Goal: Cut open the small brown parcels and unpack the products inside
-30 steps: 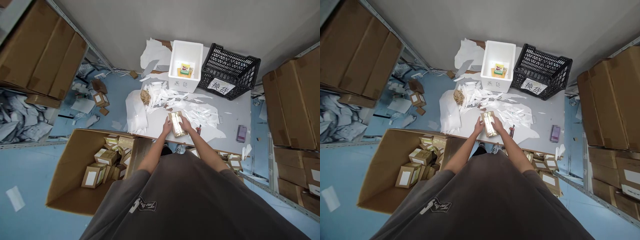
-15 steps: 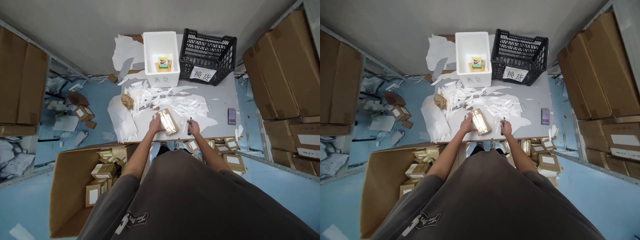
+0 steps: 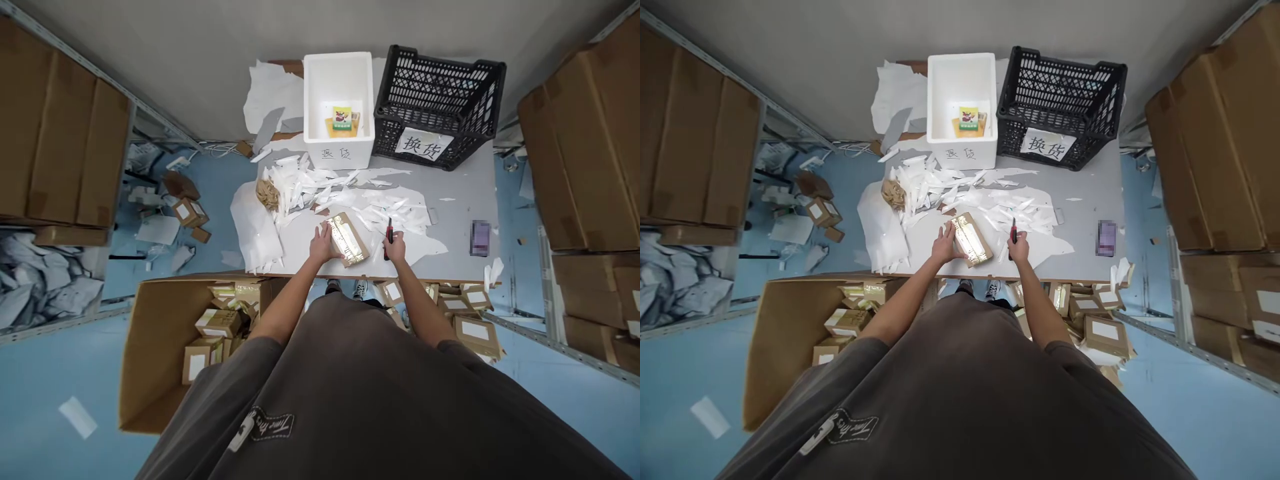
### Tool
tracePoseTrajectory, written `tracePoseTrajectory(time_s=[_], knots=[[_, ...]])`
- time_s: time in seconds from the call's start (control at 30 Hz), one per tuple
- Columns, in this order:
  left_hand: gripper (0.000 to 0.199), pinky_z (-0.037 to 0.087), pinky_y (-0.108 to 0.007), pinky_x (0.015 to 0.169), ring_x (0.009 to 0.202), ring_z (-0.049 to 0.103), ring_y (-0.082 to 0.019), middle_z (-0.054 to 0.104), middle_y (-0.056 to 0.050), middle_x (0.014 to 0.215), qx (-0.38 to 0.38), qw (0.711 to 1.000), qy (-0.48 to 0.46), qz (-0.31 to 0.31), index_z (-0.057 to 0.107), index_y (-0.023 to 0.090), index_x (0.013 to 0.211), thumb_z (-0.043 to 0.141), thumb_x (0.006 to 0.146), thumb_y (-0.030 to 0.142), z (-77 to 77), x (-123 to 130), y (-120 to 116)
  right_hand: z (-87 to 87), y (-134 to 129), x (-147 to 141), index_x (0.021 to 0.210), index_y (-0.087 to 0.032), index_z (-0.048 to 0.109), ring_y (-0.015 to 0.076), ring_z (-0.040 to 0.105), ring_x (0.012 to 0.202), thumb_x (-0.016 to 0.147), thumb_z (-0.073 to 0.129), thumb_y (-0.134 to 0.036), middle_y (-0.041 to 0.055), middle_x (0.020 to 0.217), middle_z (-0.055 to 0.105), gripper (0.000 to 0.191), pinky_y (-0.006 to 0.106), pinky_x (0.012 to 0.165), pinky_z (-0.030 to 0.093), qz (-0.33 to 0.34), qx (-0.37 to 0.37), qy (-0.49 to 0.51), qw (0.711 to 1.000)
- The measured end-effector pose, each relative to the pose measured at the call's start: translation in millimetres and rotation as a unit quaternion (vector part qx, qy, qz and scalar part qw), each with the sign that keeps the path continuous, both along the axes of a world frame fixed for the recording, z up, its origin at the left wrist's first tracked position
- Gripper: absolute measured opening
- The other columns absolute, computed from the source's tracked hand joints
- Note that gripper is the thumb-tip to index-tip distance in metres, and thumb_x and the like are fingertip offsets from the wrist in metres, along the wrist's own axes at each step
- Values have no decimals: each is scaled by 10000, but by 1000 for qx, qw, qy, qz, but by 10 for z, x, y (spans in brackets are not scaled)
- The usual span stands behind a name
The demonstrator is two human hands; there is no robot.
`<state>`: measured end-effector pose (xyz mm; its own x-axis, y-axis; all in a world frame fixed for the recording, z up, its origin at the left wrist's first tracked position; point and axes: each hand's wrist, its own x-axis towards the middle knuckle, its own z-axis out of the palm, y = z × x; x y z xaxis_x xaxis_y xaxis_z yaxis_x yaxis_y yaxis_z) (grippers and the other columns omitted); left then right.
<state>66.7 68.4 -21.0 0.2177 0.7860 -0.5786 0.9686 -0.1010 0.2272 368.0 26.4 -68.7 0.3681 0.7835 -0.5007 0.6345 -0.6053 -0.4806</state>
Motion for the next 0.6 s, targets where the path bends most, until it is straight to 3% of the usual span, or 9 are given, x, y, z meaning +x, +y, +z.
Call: tracePoseTrajectory(time_s=[0.07,0.13,0.23,0.37,0.6], knots=[[1507,416,-513,1280,1704,21,-442,-76,-81,1863,8,1000,-15,21,-42,251,1789,831,717,851,-29,100,-35,214,184,-225,1428,-234,442,241,733,904,1082,501,-363,63,1096,785,374,306,820,524,69,28,24,997],[1491,417,-505,1278,1704,34,-440,-76,-91,1862,14,999,-27,45,-37,239,1789,829,733,837,-50,205,-66,410,384,-541,1451,-246,470,288,741,983,1116,450,-420,86,1126,785,378,344,847,530,165,42,25,985],[1449,404,-507,1284,1705,49,-433,-74,-96,1862,22,997,-40,69,-29,223,1789,815,768,812,-55,316,-97,613,631,-1012,1411,-212,548,324,731,1092,1141,399,-453,138,1183,779,391,378,913,525,276,2,-26,961],[1438,384,-524,1287,1702,40,-446,-72,-79,1864,16,994,-54,89,-3,254,1792,817,756,822,-34,345,-109,703,804,-1330,1459,-174,545,334,721,1185,1138,417,-430,184,1284,762,430,407,980,523,329,-48,-95,938],[1367,363,-558,1282,1697,15,-463,-88,-40,1865,11,992,-63,106,-18,303,1788,777,796,804,-21,324,-115,792,891,-1423,1477,-107,572,360,711,1286,1012,713,-405,273,1325,739,570,415,1034,528,391,-82,-159,903]])
